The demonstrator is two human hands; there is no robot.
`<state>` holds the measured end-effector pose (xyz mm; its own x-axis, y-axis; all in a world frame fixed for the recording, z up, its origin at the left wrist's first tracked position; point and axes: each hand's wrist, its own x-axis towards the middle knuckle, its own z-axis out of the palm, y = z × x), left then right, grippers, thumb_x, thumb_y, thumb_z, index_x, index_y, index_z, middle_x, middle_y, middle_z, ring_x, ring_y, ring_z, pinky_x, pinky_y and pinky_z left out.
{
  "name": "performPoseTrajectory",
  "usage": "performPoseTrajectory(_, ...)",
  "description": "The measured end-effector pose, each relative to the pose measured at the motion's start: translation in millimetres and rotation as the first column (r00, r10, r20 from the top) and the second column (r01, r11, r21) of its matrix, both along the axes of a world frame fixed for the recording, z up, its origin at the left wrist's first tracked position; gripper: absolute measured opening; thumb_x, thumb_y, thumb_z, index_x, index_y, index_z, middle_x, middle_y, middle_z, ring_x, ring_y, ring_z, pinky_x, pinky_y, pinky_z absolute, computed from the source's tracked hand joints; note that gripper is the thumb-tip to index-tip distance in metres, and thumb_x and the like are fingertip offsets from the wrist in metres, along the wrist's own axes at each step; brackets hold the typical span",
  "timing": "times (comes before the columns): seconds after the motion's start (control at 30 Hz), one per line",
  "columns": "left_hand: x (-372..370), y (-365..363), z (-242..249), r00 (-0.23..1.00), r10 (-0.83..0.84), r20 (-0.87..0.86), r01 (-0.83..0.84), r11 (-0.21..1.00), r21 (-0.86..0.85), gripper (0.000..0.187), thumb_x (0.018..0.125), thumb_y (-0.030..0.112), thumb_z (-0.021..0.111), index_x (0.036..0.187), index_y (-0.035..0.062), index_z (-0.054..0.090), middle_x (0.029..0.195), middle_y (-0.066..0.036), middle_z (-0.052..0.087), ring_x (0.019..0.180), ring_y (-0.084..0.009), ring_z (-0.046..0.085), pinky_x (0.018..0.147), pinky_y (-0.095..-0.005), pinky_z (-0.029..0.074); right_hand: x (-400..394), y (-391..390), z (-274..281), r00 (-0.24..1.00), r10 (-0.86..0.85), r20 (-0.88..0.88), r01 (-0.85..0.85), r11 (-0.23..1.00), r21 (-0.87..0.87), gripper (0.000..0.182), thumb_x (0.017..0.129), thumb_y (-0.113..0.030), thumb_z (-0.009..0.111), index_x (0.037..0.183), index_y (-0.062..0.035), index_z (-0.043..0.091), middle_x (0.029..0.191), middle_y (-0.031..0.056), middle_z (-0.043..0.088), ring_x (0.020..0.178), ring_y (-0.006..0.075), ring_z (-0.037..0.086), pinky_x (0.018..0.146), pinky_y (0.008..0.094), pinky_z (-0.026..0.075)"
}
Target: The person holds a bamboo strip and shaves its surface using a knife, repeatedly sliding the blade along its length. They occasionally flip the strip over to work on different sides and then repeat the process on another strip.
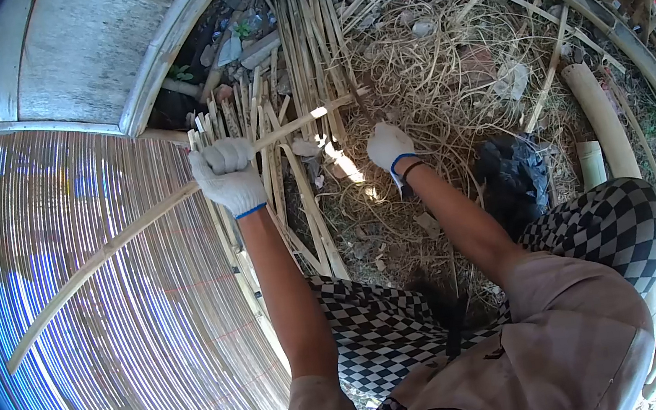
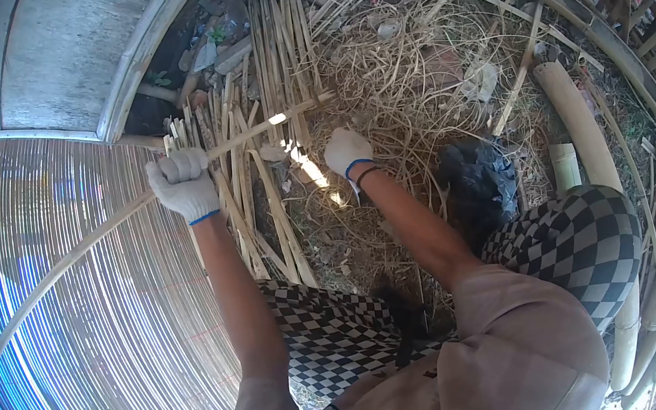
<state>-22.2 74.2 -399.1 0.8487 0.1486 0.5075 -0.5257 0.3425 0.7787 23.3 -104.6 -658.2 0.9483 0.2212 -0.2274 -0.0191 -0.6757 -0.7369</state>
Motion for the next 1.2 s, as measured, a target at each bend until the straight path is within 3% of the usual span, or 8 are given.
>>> performPoseTrajectory(0.27, 14, -39, 19, 0.995, -0.098, 0.032, 0.093, 0.988, 0.126, 0.068, 0.107, 0.062, 0.039, 0.054, 0.0216, 0.021, 0.048, 0.006, 0.015, 0.044, -0.0122, 0.010, 0.047, -0.0311, 0.016, -22, -6, 114, 0.894, -0.113, 0.434, -0.066, 0.924, 0.377, 0.020, 0.097, -0.024, 0.058, 0.101, -0.0085, 0.069, 0.084, 0.0163, 0.070, 0.079, 0.0385, 0.068, 0.072, 0.0467, 0.055)
performPoseTrajectory(0.5, 35, -57, 23, 0.669, 0.733, 0.122, -0.726, 0.680, -0.106, 0.078, 0.098, 0.079, 0.033, 0.066, 0.0107, 0.051, 0.063, -0.006, 0.049, 0.066, -0.0252, 0.055, 0.074, -0.0390, 0.055, 4, -43, 108, 0.964, 0.113, 0.240, -0.144, 0.983, 0.116, 0.045, 0.105, -0.041, 0.047, 0.091, -0.0054, 0.070, 0.080, 0.0178, 0.068, 0.078, 0.0374, 0.068, 0.072, 0.0458, 0.054)
performPoseTrajectory(0.6, 33, -27, 16, 0.691, 0.683, 0.236, -0.722, 0.669, 0.176, 0.093, 0.092, 0.088, 0.024, 0.069, 0.0067, 0.062, 0.075, -0.013, 0.064, 0.089, -0.0280, 0.065, 0.097, -0.0447, 0.057, 2, -41, 101, 0.957, 0.106, 0.271, -0.126, 0.990, 0.059, 0.045, 0.105, -0.040, 0.047, 0.087, -0.0044, 0.068, 0.076, 0.0178, 0.066, 0.074, 0.0374, 0.066, 0.069, 0.0450, 0.053)
performPoseTrajectory(0.67, 36, -13, 12, 0.701, 0.701, 0.130, -0.709, 0.665, 0.235, 0.098, 0.090, 0.090, 0.015, 0.069, 0.0062, 0.063, 0.073, -0.013, 0.061, 0.089, -0.0287, 0.064, 0.097, -0.0468, 0.056, 0, -39, 98, 0.939, 0.088, 0.332, -0.117, 0.991, 0.067, 0.045, 0.105, -0.040, 0.048, 0.085, -0.0041, 0.067, 0.074, 0.0184, 0.065, 0.072, 0.0376, 0.066, 0.068, 0.0454, 0.053)
performPoseTrajectory(0.83, 41, 53, -2, 0.977, 0.034, -0.209, -0.159, 0.768, -0.621, 0.102, 0.075, 0.101, 0.005, 0.058, 0.0111, 0.050, 0.057, -0.006, 0.041, 0.063, -0.0226, 0.048, 0.061, -0.0372, 0.046, -24, -35, 166, 0.950, -0.009, 0.312, -0.105, 0.932, 0.348, 0.037, 0.102, -0.039, 0.054, 0.091, -0.0066, 0.068, 0.078, 0.0190, 0.068, 0.077, 0.0421, 0.067, 0.069, 0.0486, 0.054)
performPoseTrajectory(0.93, 27, -31, 12, 0.919, 0.375, -0.125, -0.388, 0.915, -0.106, 0.098, 0.065, 0.107, 0.008, 0.055, 0.0138, 0.037, 0.051, -0.002, 0.027, 0.051, -0.0178, 0.029, 0.047, -0.0315, 0.024, -34, -29, 185, 0.942, 0.003, 0.336, -0.104, 0.953, 0.285, 0.036, 0.102, -0.037, 0.052, 0.091, -0.0065, 0.068, 0.078, 0.0188, 0.069, 0.076, 0.0422, 0.067, 0.070, 0.0493, 0.054)
performPoseTrajectory(1.0, 22, -33, 14, 0.982, 0.189, -0.021, -0.189, 0.982, -0.003, 0.096, 0.060, 0.109, 0.008, 0.055, 0.0154, 0.030, 0.050, 0.000, 0.022, 0.048, -0.0157, 0.018, 0.048, -0.0300, 0.012, -29, -23, 173, 0.929, -0.029, 0.369, -0.090, 0.950, 0.300, 0.033, 0.101, -0.033, 0.052, 0.093, -0.0056, 0.068, 0.079, 0.0200, 0.069, 0.078, 0.0423, 0.068, 0.070, 0.0499, 0.055)
performPoseTrajectory(1.2, 21, -11, 10, 0.972, 0.229, -0.052, -0.232, 0.971, -0.055, 0.097, 0.057, 0.110, 0.013, 0.053, 0.0146, 0.032, 0.049, 0.000, 0.023, 0.046, -0.0148, 0.017, 0.046, -0.0299, 0.011, 23, -13, 106, 0.962, 0.076, 0.261, -0.093, 0.994, 0.052, 0.024, 0.094, -0.027, 0.060, 0.092, -0.0076, 0.073, 0.079, 0.0164, 0.072, 0.077, 0.0372, 0.071, 0.069, 0.0476, 0.057)
